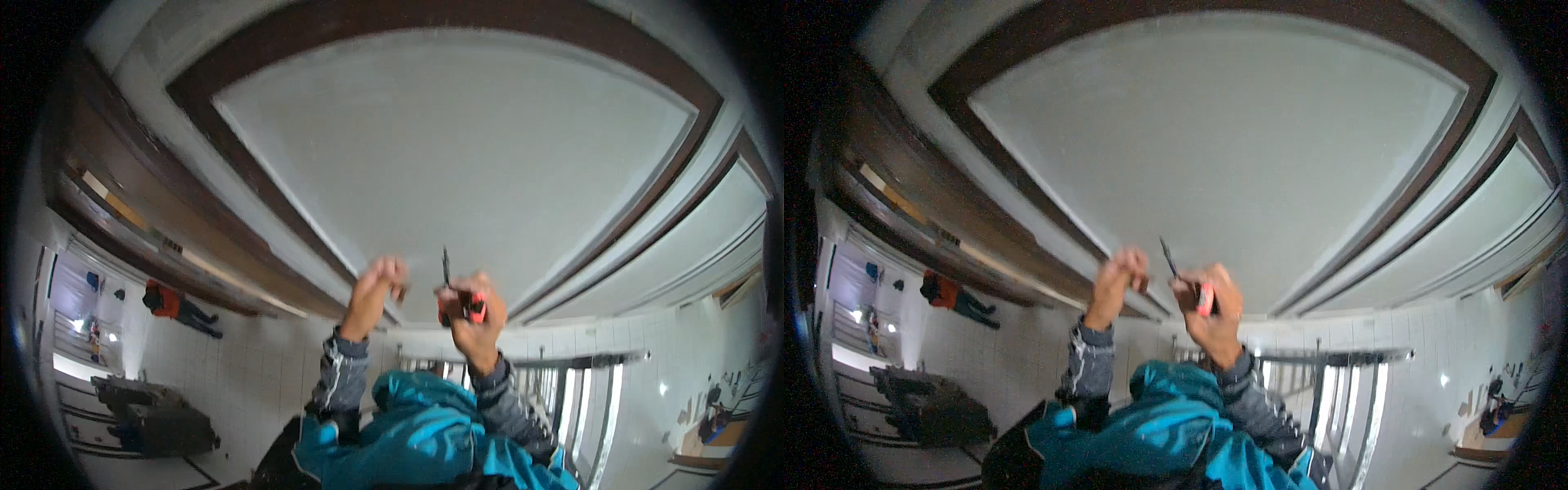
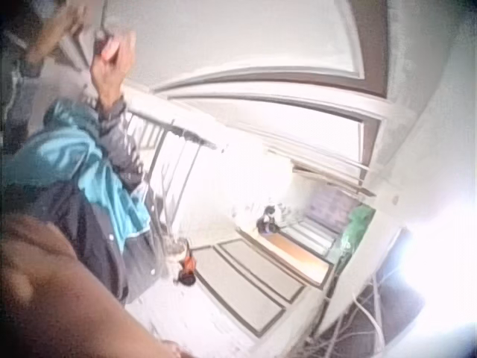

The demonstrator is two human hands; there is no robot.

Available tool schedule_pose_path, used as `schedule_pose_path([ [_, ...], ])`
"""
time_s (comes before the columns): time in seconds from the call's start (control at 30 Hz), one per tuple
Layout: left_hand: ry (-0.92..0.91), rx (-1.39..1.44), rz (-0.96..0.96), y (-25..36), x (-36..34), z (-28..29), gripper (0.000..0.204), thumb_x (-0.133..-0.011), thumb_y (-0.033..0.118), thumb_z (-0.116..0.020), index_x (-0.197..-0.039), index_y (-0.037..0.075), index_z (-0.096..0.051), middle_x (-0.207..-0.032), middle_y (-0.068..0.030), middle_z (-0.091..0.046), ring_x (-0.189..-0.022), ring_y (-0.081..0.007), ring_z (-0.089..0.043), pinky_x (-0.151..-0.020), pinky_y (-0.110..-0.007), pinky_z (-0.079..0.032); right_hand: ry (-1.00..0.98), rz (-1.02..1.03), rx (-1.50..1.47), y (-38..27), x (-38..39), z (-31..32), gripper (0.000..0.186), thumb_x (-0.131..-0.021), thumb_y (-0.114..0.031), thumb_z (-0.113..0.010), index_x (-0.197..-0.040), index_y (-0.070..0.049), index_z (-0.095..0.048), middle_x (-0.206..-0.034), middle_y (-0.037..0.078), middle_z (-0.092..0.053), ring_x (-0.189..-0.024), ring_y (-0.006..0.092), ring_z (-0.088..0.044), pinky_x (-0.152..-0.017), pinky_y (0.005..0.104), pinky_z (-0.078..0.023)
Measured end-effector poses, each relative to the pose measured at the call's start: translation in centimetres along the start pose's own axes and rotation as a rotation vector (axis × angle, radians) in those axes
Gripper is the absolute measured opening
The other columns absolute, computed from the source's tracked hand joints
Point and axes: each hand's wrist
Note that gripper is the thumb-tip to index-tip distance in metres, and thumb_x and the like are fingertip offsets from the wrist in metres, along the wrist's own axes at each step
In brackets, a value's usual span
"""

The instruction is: The person removes a screw from a wall with a screwdriver, scrapes around holes with a utility knife, and then works with the screwdriver on a different wall section.

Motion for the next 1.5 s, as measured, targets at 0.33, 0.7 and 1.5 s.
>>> schedule_pose_path([
  [0.33, -0.745, -0.809, 0.596, -29.6, 20.6, 6.6, 0.034, -0.09, 0.026, -0.047, -0.11, 0.007, -0.067, -0.111, -0.0199, -0.066, -0.103, -0.0349, -0.062, -0.089, -0.045, -0.048, 0.096, -0.166, -0.125, 0.9, 1.1, 3.9, 0.014, -0.086, 0.004, -0.063, -0.097, -0.001, -0.057, -0.083, 0.011, -0.059, -0.077, 0.021, -0.068, -0.064, 0.0301, -0.054],
  [0.7, -0.062, -0.151, 0.648, -33.3, 25.4, 7.9, 0.031, -0.09, 0.028, -0.053, -0.102, 0.003, -0.068, -0.104, -0.0187, -0.068, -0.1, -0.0301, -0.063, -0.086, -0.042, -0.048, 0.219, -0.338, -0.234, 0.2, 0.8, 3.9, 0.011, -0.086, -0.004, -0.066, -0.095, -0.001, -0.062, -0.077, 0.008, -0.064, -0.065, 0.0129, -0.062, -0.059, 0.0257, -0.049],
  [1.5, -0.932, -0.943, 0.661, -17.6, 11.5, 4.8, 0.027, -0.086, 0.028, -0.057, -0.094, 0.005, -0.07, -0.091, -0.023, -0.067, -0.081, -0.0366, -0.066, -0.072, -0.04, -0.049, 0.213, -0.523, -0.319, 1.6, 1.9, 6.6, 0.016, -0.087, -0.005, -0.068, -0.1, -0.001, -0.06, -0.08, 0.006, -0.067, -0.072, 0.0105, -0.062, -0.064, 0.0257, -0.051],
])
Point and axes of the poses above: each hand's wrist, its own x-axis away from the middle knuckle, its own z-axis out of the back of the hand, y = z × x
